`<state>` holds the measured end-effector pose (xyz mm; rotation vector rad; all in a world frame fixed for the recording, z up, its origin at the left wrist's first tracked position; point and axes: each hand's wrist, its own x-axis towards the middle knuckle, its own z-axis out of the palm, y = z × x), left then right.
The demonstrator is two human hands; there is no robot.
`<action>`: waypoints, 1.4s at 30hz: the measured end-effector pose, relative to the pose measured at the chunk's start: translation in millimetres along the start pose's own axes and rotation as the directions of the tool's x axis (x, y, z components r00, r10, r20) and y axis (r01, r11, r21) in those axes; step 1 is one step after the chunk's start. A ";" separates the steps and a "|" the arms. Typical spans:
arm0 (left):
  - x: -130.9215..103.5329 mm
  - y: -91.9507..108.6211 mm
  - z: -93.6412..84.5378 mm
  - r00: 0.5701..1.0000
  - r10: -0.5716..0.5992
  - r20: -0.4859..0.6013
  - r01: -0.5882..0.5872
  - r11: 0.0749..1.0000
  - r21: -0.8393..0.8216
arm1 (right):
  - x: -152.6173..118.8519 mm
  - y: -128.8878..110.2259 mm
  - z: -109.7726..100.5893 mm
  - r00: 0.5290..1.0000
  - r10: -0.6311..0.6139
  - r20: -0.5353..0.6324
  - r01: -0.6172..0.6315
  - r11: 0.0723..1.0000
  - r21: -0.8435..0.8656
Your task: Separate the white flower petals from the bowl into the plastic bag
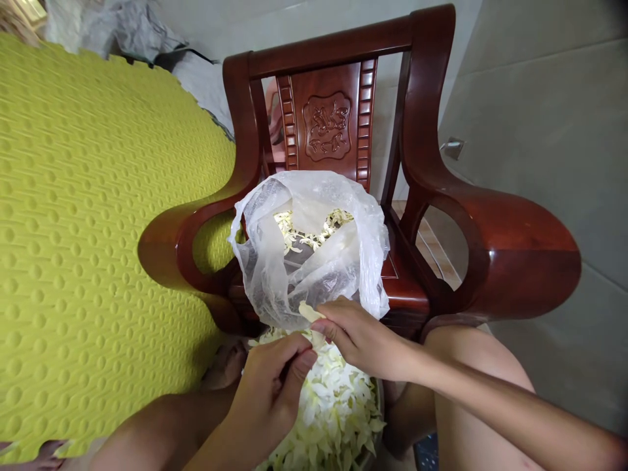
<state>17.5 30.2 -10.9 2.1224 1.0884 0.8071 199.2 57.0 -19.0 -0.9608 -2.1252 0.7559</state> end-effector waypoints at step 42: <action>11.1 -34.2 -7.3 0.975 0.011 0.222 -0.074 0.958 0.279 | 14.0 16.8 -21.7 0.894 -0.141 0.424 0.223 0.963 -0.150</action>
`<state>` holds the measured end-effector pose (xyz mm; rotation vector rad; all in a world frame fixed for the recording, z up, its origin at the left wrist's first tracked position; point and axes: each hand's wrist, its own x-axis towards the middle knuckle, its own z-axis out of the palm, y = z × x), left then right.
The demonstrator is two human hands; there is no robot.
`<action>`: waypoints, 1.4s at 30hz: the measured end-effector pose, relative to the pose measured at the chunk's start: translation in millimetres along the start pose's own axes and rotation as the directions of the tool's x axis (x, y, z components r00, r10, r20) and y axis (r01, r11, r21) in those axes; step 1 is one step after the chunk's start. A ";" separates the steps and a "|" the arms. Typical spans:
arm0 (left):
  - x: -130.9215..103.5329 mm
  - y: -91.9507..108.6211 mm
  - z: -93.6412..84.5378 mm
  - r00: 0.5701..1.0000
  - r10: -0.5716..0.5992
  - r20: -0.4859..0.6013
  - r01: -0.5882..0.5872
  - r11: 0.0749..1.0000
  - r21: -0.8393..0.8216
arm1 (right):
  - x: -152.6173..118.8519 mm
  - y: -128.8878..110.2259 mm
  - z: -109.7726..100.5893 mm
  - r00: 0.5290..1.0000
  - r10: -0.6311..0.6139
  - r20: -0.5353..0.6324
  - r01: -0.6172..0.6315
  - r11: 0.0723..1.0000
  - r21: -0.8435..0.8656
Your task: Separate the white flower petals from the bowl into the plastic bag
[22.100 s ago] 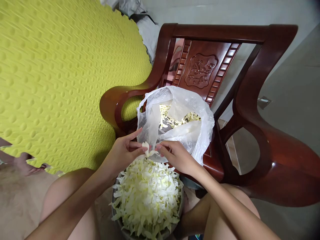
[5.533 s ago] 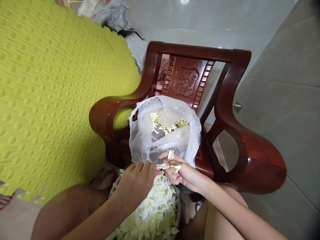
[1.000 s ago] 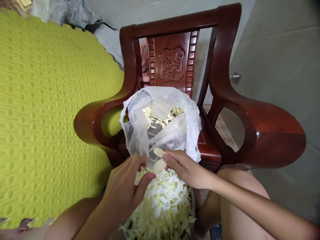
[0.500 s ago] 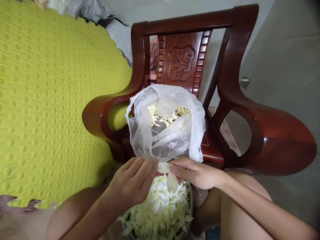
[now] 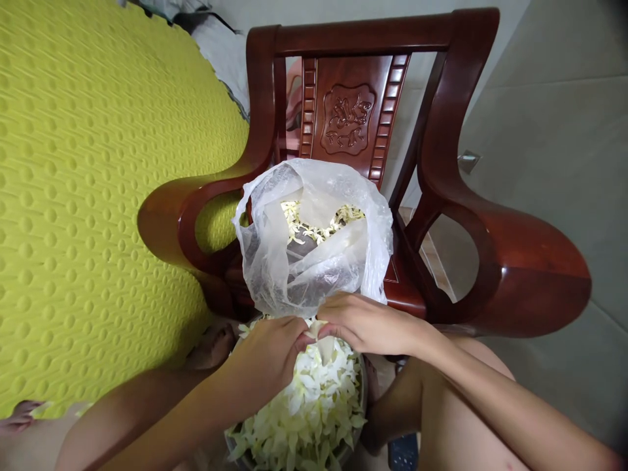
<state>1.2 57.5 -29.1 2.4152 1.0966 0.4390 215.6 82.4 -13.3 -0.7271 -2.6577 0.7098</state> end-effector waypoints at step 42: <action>-0.1 26.3 -22.4 0.995 -0.032 0.091 0.063 0.929 -0.363 | -22.6 -31.2 -2.2 0.957 0.286 -0.047 -0.250 0.897 0.364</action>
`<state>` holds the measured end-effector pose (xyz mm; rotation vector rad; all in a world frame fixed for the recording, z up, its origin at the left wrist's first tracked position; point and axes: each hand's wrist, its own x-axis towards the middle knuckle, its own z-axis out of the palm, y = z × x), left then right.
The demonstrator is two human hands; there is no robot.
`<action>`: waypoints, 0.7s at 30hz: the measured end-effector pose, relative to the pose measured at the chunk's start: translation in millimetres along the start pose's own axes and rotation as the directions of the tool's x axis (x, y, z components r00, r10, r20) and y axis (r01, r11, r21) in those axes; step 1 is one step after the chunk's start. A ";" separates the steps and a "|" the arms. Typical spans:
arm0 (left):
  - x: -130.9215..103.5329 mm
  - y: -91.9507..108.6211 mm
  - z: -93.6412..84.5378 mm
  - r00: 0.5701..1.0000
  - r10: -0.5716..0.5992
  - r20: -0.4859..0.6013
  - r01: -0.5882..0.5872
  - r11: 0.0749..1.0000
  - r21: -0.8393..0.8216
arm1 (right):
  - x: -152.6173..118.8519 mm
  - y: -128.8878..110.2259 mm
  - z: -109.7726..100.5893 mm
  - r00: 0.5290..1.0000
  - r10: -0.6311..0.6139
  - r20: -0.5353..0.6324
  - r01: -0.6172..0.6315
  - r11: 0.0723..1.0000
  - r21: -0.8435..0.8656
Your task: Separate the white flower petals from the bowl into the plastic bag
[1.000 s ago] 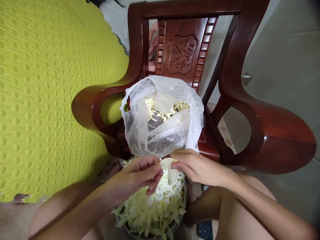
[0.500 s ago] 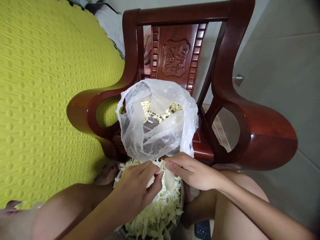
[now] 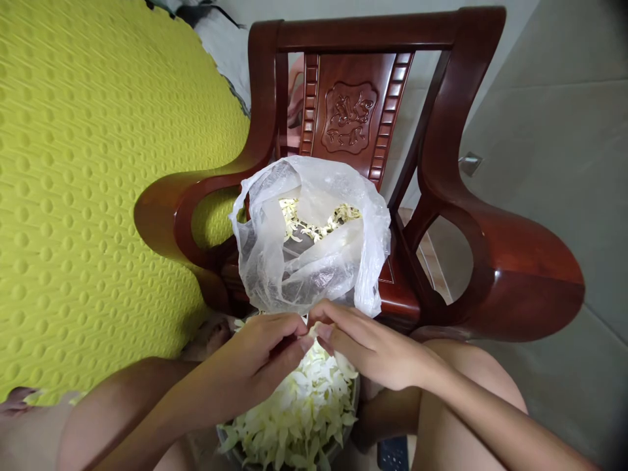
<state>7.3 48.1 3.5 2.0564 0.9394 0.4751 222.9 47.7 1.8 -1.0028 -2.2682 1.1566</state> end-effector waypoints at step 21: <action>12.1 2.9 39.3 0.879 -0.377 -0.293 0.075 0.715 -0.695 | 18.5 1.6 39.4 0.895 -0.047 -0.444 0.072 0.997 0.040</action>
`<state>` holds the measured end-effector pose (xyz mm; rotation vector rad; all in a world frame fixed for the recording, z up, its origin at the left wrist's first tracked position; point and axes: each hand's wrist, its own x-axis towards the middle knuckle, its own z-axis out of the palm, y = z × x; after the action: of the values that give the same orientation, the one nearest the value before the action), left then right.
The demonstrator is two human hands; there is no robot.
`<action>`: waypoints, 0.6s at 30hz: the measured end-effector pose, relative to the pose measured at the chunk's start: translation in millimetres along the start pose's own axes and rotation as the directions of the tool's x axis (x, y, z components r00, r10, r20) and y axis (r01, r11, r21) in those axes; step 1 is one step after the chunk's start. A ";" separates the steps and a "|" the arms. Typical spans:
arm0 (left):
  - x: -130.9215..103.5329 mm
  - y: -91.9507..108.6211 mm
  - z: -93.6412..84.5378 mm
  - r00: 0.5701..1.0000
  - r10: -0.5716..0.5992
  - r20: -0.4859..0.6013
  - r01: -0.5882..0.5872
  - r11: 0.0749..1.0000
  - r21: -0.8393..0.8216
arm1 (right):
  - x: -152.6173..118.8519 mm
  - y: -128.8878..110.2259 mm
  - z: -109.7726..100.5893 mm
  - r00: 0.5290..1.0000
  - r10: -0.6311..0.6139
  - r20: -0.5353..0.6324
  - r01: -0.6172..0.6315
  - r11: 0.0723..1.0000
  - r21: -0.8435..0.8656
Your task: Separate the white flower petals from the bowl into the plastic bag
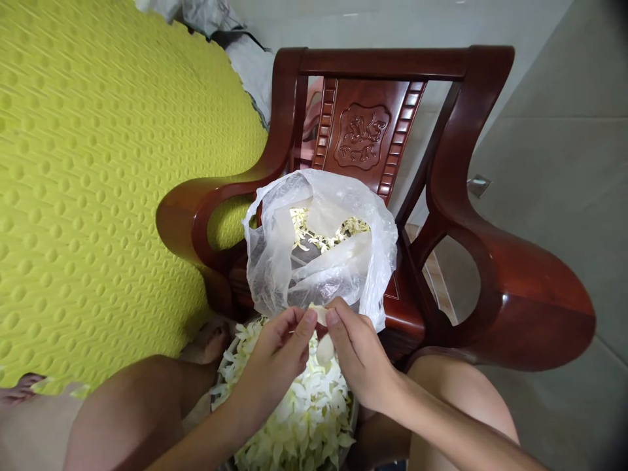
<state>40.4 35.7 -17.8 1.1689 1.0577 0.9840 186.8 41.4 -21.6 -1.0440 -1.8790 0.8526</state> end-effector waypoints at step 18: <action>-10.7 6.6 -22.3 0.373 0.686 0.624 -0.541 -0.386 0.747 | 2.0 -2.5 0.0 0.872 0.313 0.377 -0.480 0.697 0.532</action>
<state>16.0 31.1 -11.7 3.2894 1.0059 1.1795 185.3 42.1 -18.9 -0.9535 -1.3910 1.8014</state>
